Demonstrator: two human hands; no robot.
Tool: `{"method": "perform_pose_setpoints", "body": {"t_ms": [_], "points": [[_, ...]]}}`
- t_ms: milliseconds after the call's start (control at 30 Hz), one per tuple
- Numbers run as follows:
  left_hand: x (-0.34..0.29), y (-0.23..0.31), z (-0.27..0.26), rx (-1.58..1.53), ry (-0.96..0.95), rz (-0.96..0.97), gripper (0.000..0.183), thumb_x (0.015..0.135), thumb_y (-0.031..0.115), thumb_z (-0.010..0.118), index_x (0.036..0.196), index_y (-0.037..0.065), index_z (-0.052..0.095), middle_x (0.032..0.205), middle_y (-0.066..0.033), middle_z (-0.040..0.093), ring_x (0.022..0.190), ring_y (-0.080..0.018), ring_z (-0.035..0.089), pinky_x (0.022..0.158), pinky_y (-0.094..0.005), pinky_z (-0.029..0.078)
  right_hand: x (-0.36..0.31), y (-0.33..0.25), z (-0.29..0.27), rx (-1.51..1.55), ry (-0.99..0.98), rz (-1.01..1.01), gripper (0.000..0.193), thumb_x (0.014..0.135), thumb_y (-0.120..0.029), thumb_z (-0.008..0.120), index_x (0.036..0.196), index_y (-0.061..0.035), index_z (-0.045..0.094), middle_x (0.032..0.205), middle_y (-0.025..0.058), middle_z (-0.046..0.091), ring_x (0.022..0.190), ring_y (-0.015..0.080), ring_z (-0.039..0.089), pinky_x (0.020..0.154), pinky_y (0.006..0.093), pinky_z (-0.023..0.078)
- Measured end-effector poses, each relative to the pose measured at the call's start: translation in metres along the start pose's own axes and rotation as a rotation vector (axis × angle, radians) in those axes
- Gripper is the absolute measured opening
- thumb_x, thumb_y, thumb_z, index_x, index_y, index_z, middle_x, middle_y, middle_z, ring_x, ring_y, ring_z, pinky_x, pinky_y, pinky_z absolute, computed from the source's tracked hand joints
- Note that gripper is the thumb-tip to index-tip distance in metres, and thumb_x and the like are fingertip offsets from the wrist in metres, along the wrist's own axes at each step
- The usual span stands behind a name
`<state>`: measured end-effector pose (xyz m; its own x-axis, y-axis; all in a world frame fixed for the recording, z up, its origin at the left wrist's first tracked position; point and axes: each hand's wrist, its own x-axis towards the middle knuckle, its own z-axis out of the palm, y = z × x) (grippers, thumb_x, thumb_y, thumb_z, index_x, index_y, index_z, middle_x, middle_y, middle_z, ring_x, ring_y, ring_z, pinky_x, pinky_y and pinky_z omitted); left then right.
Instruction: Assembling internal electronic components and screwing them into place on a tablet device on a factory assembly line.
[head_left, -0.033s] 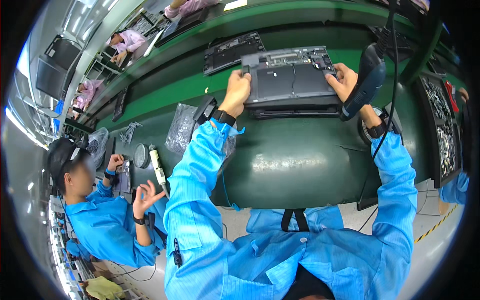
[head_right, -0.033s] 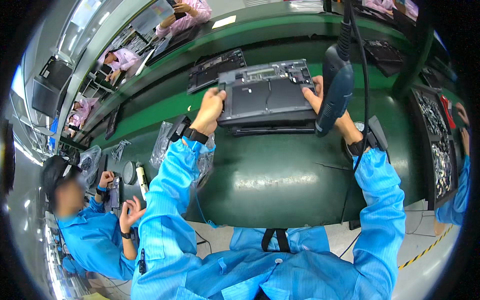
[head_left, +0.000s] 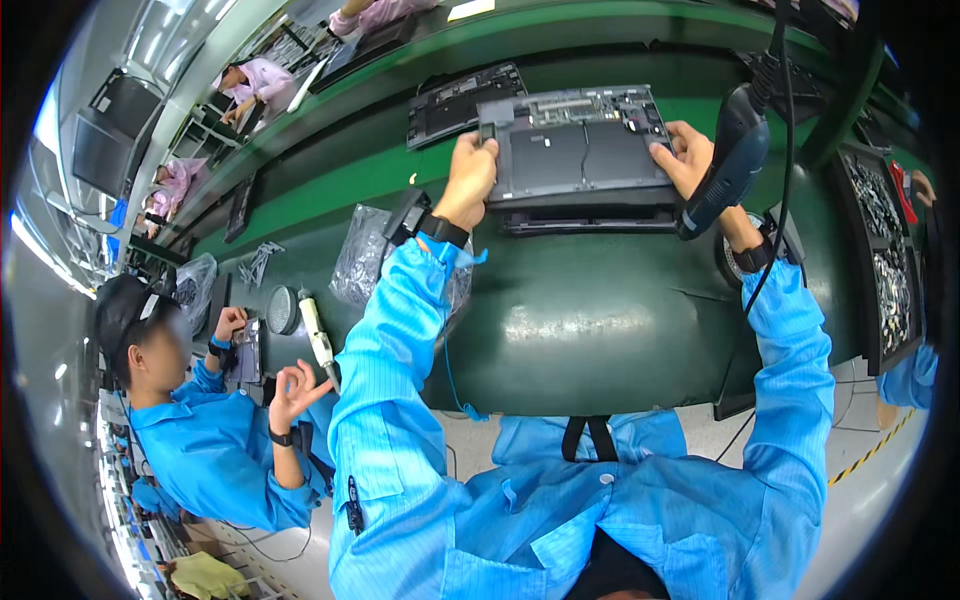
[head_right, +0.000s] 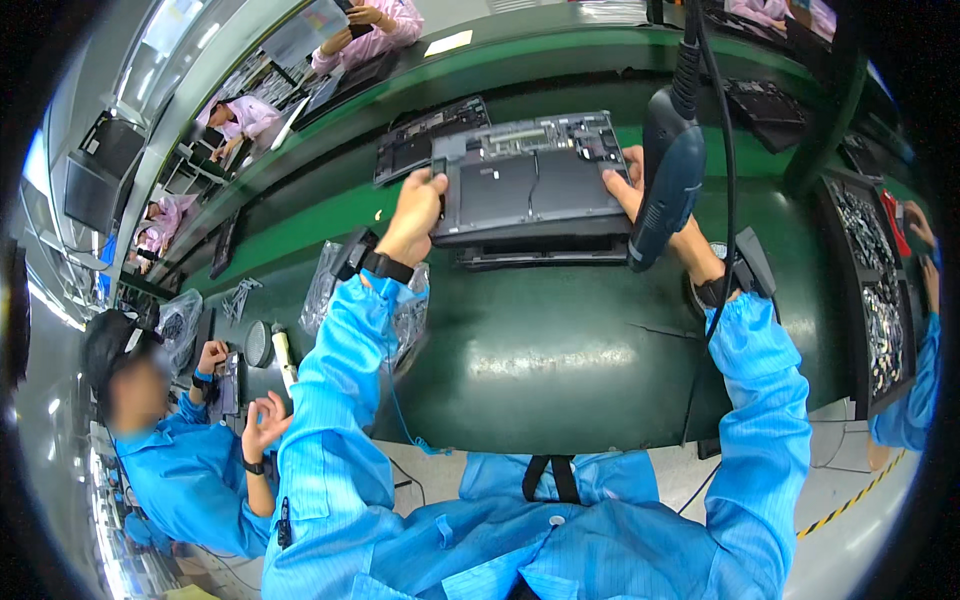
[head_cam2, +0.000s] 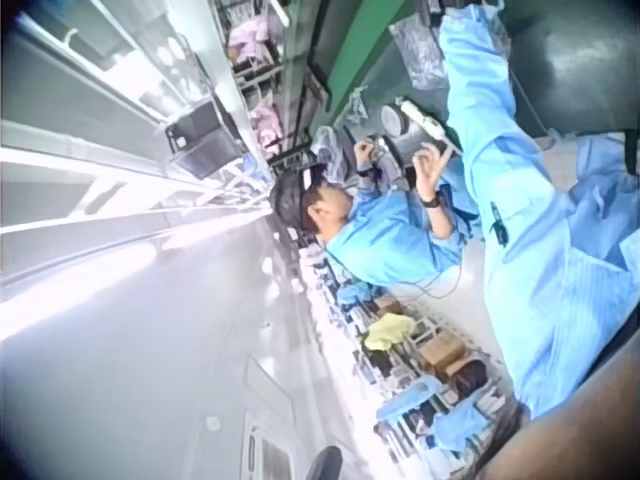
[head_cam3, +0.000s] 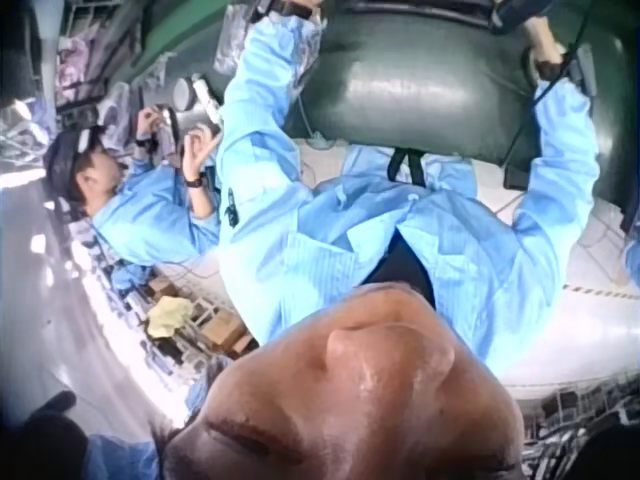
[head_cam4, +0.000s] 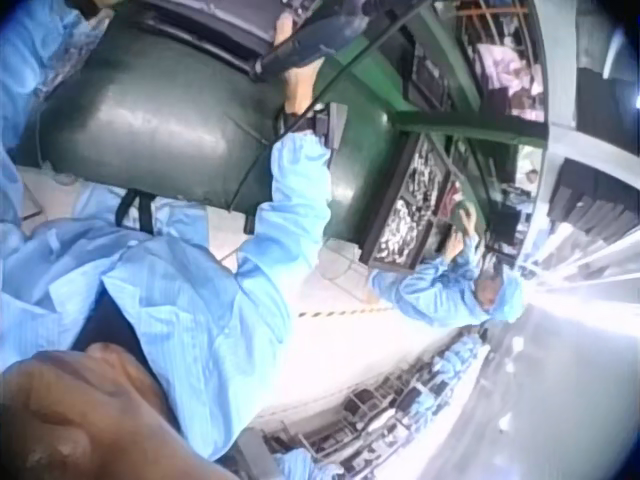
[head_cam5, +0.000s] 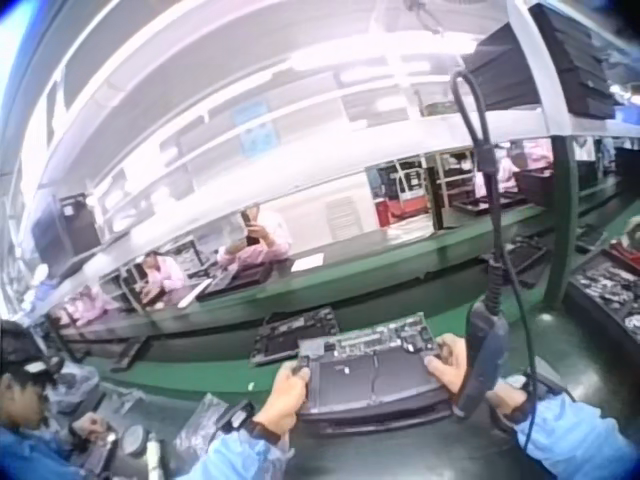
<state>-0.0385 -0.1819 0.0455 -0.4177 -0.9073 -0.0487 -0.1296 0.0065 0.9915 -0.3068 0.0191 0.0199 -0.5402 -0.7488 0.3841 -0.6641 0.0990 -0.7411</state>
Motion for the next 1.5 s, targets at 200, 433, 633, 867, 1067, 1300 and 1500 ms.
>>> {"method": "perform_pose_setpoints", "body": {"t_ms": [200,433,633,867,1067,1300,1500], "points": [[-0.028,0.002,-0.052,-0.179,-0.003,0.036,0.053,0.106,0.014,0.069,0.151,-0.007,0.050,0.118,-0.0116,0.073,0.098,-0.0175,0.071,0.087,-0.0333,0.059,-0.020,-0.016,-0.019,0.329,-0.135,0.155,0.050,0.110,-0.039,0.063,0.139,0.0014,0.066,0.087,0.0002,0.066,0.071,0.0074,0.058,0.063,0.0247,0.045],[-0.158,-0.050,-0.135,-0.148,0.191,-0.051,0.046,0.107,0.014,0.068,0.148,-0.001,0.053,0.117,-0.0045,0.072,0.101,-0.0115,0.065,0.090,-0.0244,0.052,-0.176,-0.026,-0.068,0.278,-0.240,0.047,0.047,0.095,-0.014,0.076,0.140,-0.0019,0.066,0.089,0.0005,0.067,0.071,0.0078,0.054,0.068,0.0256,0.046],[-0.247,-0.084,-0.052,-0.292,0.072,-0.065,0.042,0.110,0.009,0.062,0.149,-0.002,0.050,0.140,-0.0116,0.065,0.124,-0.0167,0.062,0.109,-0.0320,0.048,-0.232,-0.073,-0.051,0.031,-0.426,0.123,0.075,0.094,-0.020,0.076,0.159,0.0029,0.047,0.113,0.0152,0.059,0.100,0.0271,0.057,0.089,0.0363,0.047],[-0.258,-0.103,-0.049,0.028,0.047,0.098,0.038,0.110,0.011,0.057,0.144,-0.003,0.051,0.141,-0.0188,0.057,0.128,-0.0274,0.055,0.114,-0.0414,0.041,-0.267,-0.083,-0.038,-0.194,-0.198,0.019,0.059,0.094,-0.008,0.074,0.149,0.0039,0.056,0.116,0.0219,0.062,0.107,0.0388,0.062,0.094,0.0458,0.048],[-0.238,-0.052,-0.050,0.635,0.162,0.512,0.044,0.097,0.005,0.070,0.139,-0.003,0.059,0.141,-0.0199,0.058,0.125,-0.0400,0.056,0.113,-0.0491,0.041,-0.244,-0.082,-0.051,-0.171,-0.046,-0.049,0.049,0.085,-0.001,0.081,0.133,0.0023,0.070,0.104,0.0165,0.069,0.093,0.0376,0.065,0.087,0.0437,0.052],[-0.166,-0.030,0.008,0.693,-0.229,0.713,0.028,0.087,0.013,0.080,0.114,0.006,0.074,0.109,-0.0071,0.072,0.109,-0.0288,0.066,0.094,-0.0418,0.042,-0.136,-0.093,0.011,-0.004,-0.223,-0.367,0.023,0.086,0.001,0.077,0.109,-0.0006,0.074,0.103,0.0148,0.070,0.087,0.0344,0.070,0.074,0.0450,0.056],[-0.156,-0.047,0.018,0.622,-0.271,0.645,0.023,0.087,0.013,0.080,0.109,0.005,0.075,0.102,-0.0077,0.073,0.101,-0.0275,0.068,0.092,-0.0408,0.043,-0.127,-0.075,0.023,-0.141,-0.282,-0.519,0.017,0.084,-0.002,0.077,0.099,-0.0023,0.069,0.094,0.0122,0.063,0.086,0.0349,0.066,0.076,0.0457,0.055]]}}
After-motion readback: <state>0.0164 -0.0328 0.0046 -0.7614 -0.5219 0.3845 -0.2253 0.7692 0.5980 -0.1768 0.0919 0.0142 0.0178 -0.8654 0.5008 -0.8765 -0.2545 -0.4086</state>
